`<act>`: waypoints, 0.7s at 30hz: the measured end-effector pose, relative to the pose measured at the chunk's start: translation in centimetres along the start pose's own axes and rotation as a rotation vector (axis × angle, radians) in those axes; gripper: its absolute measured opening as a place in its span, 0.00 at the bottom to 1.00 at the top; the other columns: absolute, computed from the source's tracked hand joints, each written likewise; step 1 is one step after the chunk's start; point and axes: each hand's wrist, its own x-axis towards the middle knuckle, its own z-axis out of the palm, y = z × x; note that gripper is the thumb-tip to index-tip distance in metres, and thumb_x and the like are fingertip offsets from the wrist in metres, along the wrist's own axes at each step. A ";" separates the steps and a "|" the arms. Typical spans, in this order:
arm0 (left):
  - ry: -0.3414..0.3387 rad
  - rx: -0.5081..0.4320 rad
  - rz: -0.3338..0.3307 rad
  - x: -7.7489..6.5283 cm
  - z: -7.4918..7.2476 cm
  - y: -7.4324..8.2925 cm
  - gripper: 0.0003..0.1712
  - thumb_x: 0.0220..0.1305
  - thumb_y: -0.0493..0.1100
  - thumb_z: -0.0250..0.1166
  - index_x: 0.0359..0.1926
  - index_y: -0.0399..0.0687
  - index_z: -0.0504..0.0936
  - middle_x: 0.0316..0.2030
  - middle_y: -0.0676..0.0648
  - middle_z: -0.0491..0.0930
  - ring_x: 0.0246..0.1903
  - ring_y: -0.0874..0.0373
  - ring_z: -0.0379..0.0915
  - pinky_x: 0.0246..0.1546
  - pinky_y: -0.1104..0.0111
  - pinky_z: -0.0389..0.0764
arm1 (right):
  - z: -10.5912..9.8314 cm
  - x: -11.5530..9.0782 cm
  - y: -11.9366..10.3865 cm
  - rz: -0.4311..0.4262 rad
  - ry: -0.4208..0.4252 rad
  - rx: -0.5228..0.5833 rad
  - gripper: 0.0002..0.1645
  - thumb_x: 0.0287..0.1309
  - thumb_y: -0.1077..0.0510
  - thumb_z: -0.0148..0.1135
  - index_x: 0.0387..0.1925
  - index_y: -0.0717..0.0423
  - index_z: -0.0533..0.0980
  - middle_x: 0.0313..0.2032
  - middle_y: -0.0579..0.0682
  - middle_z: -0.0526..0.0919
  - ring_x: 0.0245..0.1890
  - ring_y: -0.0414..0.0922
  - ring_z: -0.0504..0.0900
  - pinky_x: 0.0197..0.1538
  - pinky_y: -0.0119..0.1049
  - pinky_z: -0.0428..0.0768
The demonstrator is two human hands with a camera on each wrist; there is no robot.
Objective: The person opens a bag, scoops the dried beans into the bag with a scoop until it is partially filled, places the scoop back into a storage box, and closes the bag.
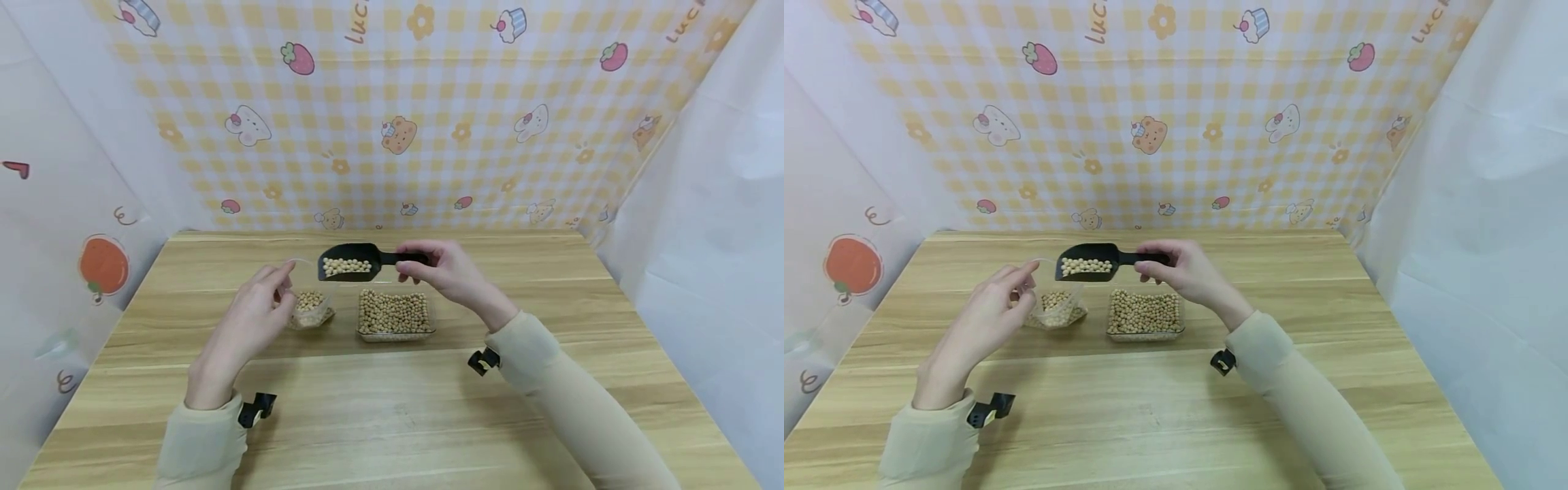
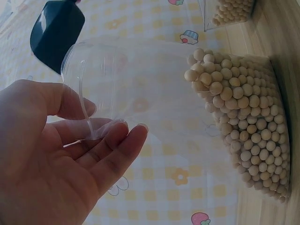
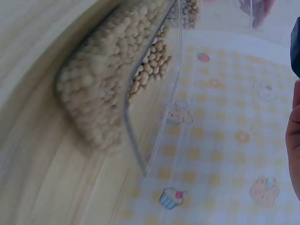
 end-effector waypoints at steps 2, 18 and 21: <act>0.001 -0.005 0.002 0.0 0.0 -0.1 0.32 0.64 0.33 0.49 0.69 0.31 0.63 0.40 0.45 0.74 0.36 0.54 0.70 0.29 0.66 0.74 | 0.6 0.7 -0.3 -0.010 -0.027 -0.003 0.17 0.64 0.61 0.62 0.53 0.64 0.78 0.36 0.56 0.85 0.36 0.51 0.83 0.40 0.48 0.80; 0.003 0.003 -0.002 0.2 0.0 -0.1 0.32 0.64 0.33 0.50 0.70 0.31 0.63 0.37 0.46 0.73 0.34 0.55 0.68 0.29 0.66 0.73 | 2.3 4.1 -5.3 -0.229 -0.163 -0.527 0.13 0.62 0.57 0.65 0.47 0.56 0.83 0.37 0.44 0.85 0.30 0.37 0.80 0.34 0.32 0.76; 0.017 0.015 -0.002 0.1 -0.1 -0.2 0.31 0.64 0.33 0.50 0.69 0.31 0.64 0.37 0.46 0.72 0.33 0.55 0.67 0.28 0.66 0.72 | 3.3 4.5 -7.0 -0.306 -0.212 -0.689 0.07 0.63 0.58 0.64 0.41 0.55 0.83 0.35 0.44 0.84 0.29 0.36 0.77 0.36 0.31 0.75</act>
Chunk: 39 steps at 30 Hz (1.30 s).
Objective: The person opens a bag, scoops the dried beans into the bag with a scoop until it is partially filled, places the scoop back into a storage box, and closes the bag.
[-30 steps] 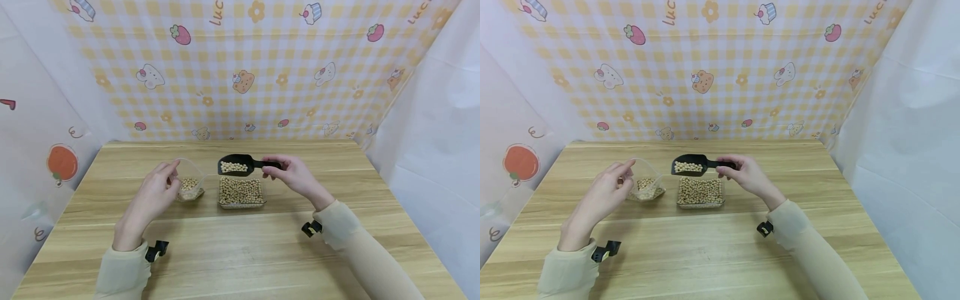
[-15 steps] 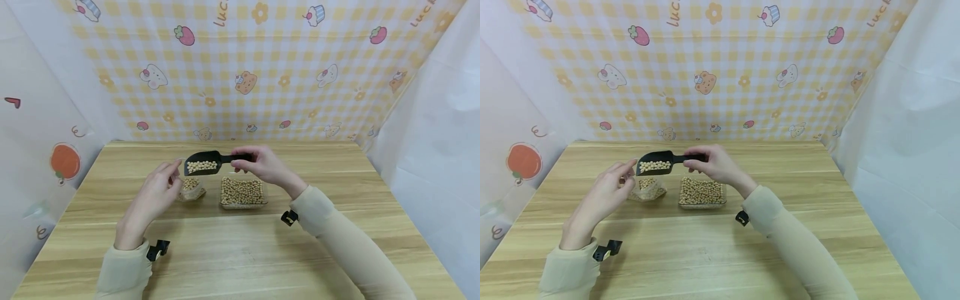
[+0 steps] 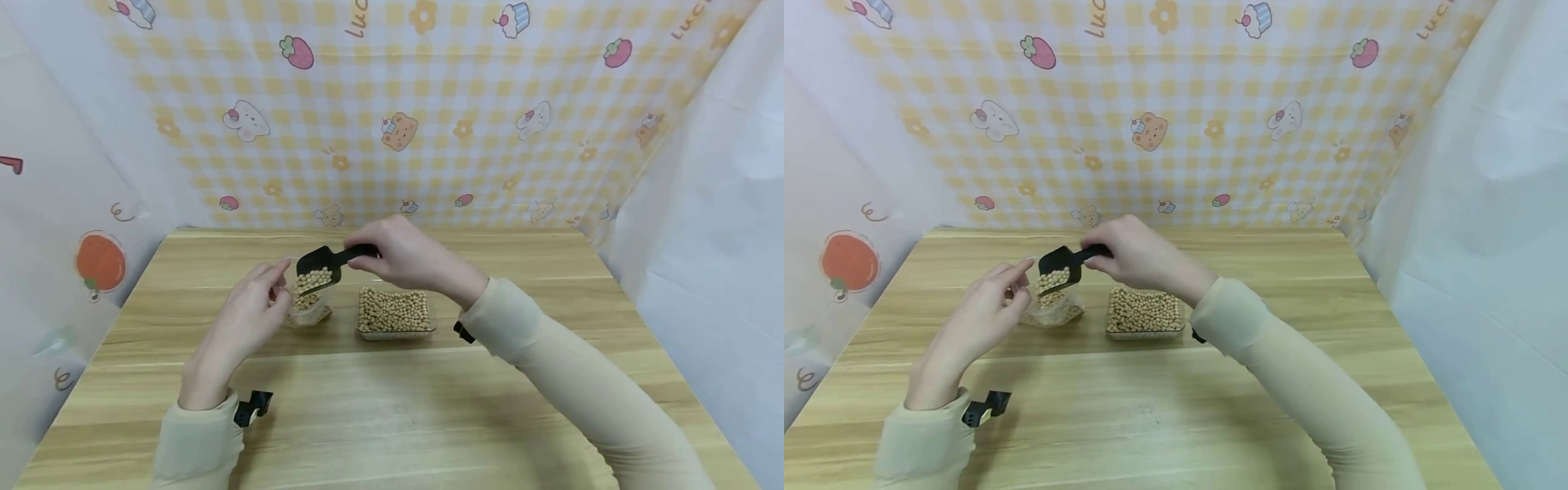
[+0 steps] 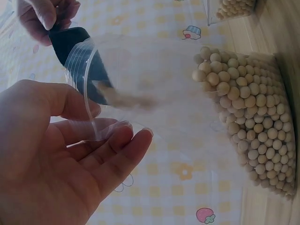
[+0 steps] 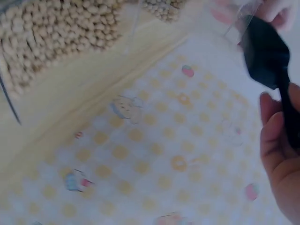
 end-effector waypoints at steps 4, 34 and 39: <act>0.015 0.009 0.011 -0.1 -0.1 0.0 0.30 0.64 0.33 0.50 0.68 0.29 0.65 0.37 0.46 0.72 0.33 0.55 0.67 0.29 0.66 0.71 | 0.1 1.0 -2.1 -0.037 -0.067 -0.115 0.05 0.63 0.61 0.63 0.30 0.54 0.78 0.29 0.43 0.80 0.28 0.38 0.75 0.34 0.31 0.73; 0.030 0.028 0.011 -0.5 -0.4 0.3 0.30 0.65 0.33 0.50 0.68 0.28 0.64 0.37 0.45 0.72 0.33 0.54 0.69 0.24 0.68 0.72 | -1.6 -3.1 -2.6 -0.077 0.100 -0.092 0.02 0.59 0.64 0.66 0.35 0.57 0.81 0.31 0.46 0.80 0.27 0.39 0.74 0.32 0.33 0.73; 0.025 0.024 0.018 -0.4 -0.2 0.2 0.30 0.66 0.34 0.49 0.68 0.27 0.64 0.36 0.45 0.72 0.31 0.55 0.67 0.23 0.69 0.71 | -1.9 -6.1 0.2 0.003 0.155 -0.046 0.05 0.60 0.61 0.66 0.39 0.56 0.82 0.29 0.44 0.81 0.24 0.38 0.72 0.29 0.35 0.72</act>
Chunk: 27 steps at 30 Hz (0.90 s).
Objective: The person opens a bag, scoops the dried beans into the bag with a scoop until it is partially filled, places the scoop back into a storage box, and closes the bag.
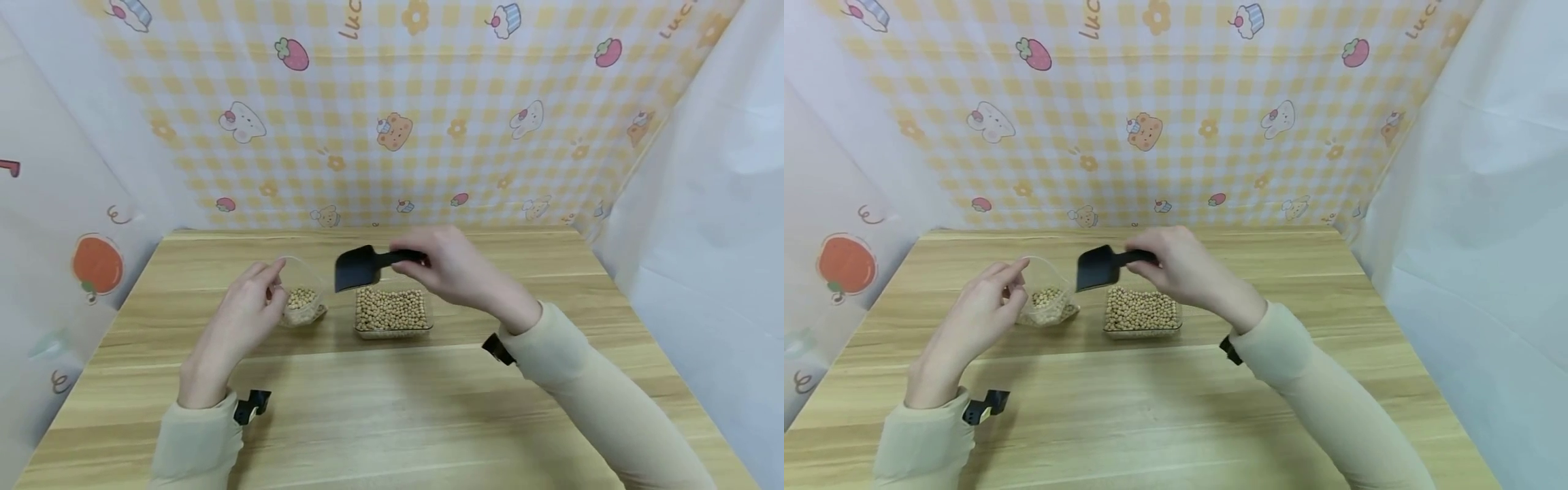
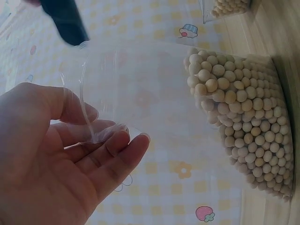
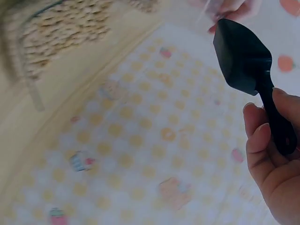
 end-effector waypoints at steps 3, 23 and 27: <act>-0.004 0.001 0.000 0.2 0.2 -0.1 0.30 0.66 0.35 0.48 0.68 0.28 0.64 0.36 0.46 0.72 0.29 0.56 0.66 0.22 0.69 0.70 | 0.2 -2.4 1.8 0.111 -0.017 0.034 0.05 0.62 0.59 0.65 0.39 0.53 0.82 0.28 0.42 0.79 0.20 0.38 0.69 0.25 0.35 0.71; 0.010 0.005 -0.011 0.4 0.5 -0.8 0.30 0.67 0.36 0.47 0.68 0.30 0.65 0.36 0.47 0.71 0.30 0.56 0.64 0.24 0.67 0.69 | 3.2 -7.2 6.1 0.204 -0.216 -0.151 0.03 0.58 0.63 0.67 0.32 0.53 0.80 0.27 0.42 0.78 0.22 0.36 0.70 0.26 0.33 0.70; 0.012 0.009 -0.012 0.3 0.4 -0.9 0.29 0.67 0.36 0.47 0.68 0.29 0.65 0.36 0.47 0.71 0.30 0.56 0.64 0.25 0.66 0.68 | 3.9 -6.6 6.4 0.202 -0.255 -0.144 0.03 0.58 0.64 0.67 0.31 0.54 0.80 0.26 0.44 0.79 0.20 0.36 0.70 0.24 0.32 0.70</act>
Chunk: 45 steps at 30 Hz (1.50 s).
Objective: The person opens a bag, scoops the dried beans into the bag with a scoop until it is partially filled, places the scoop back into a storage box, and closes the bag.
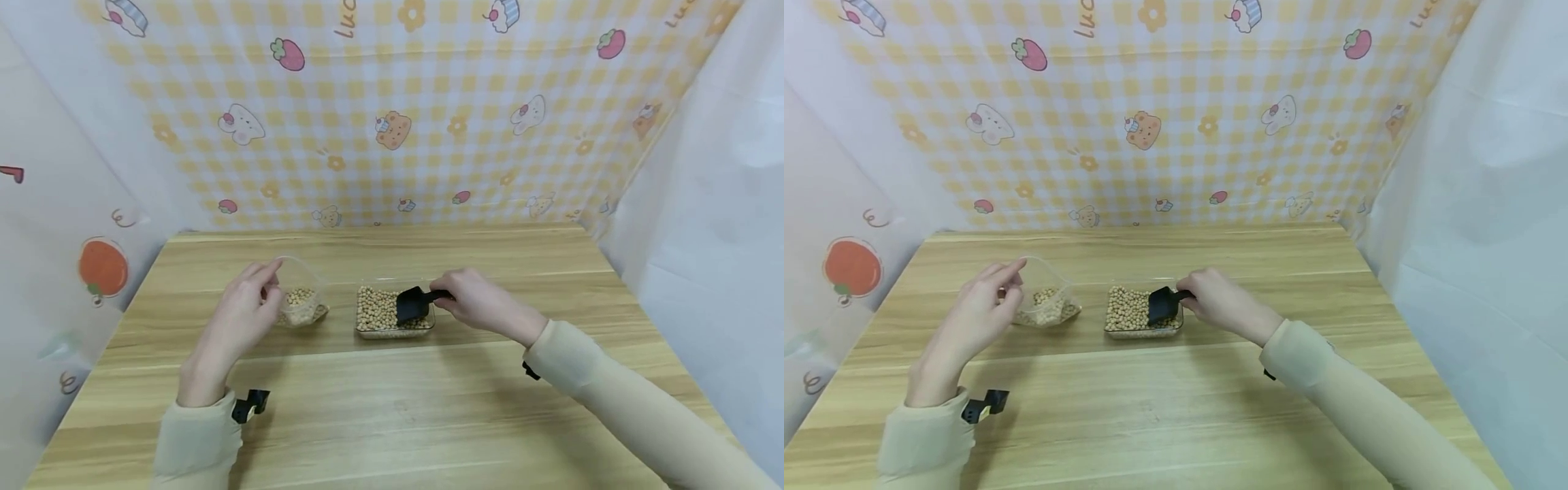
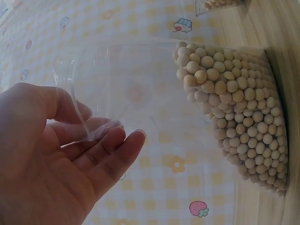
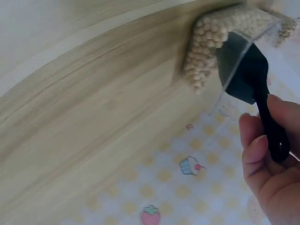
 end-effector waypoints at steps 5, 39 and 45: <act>-0.008 0.002 0.001 0.0 -0.1 0.0 0.29 0.68 0.37 0.46 0.68 0.30 0.65 0.37 0.46 0.72 0.30 0.55 0.65 0.28 0.64 0.68 | 1.6 0.2 1.1 0.038 0.015 0.070 0.05 0.58 0.63 0.67 0.28 0.54 0.79 0.23 0.43 0.80 0.19 0.36 0.71 0.25 0.33 0.71; 0.005 -0.006 -0.008 -0.5 -0.8 -0.1 0.29 0.66 0.34 0.48 0.67 0.28 0.65 0.38 0.44 0.73 0.32 0.55 0.66 0.30 0.65 0.70 | 6.5 -0.5 4.4 0.321 0.057 0.719 0.18 0.60 0.59 0.66 0.52 0.55 0.80 0.48 0.51 0.83 0.39 0.45 0.82 0.44 0.39 0.81; -0.003 -0.008 0.001 -0.3 -0.5 -0.1 0.29 0.67 0.34 0.47 0.68 0.28 0.65 0.39 0.44 0.73 0.32 0.55 0.65 0.30 0.64 0.69 | 6.6 -1.1 4.5 0.287 0.091 0.832 0.18 0.62 0.61 0.63 0.53 0.61 0.79 0.41 0.60 0.84 0.36 0.55 0.82 0.33 0.42 0.82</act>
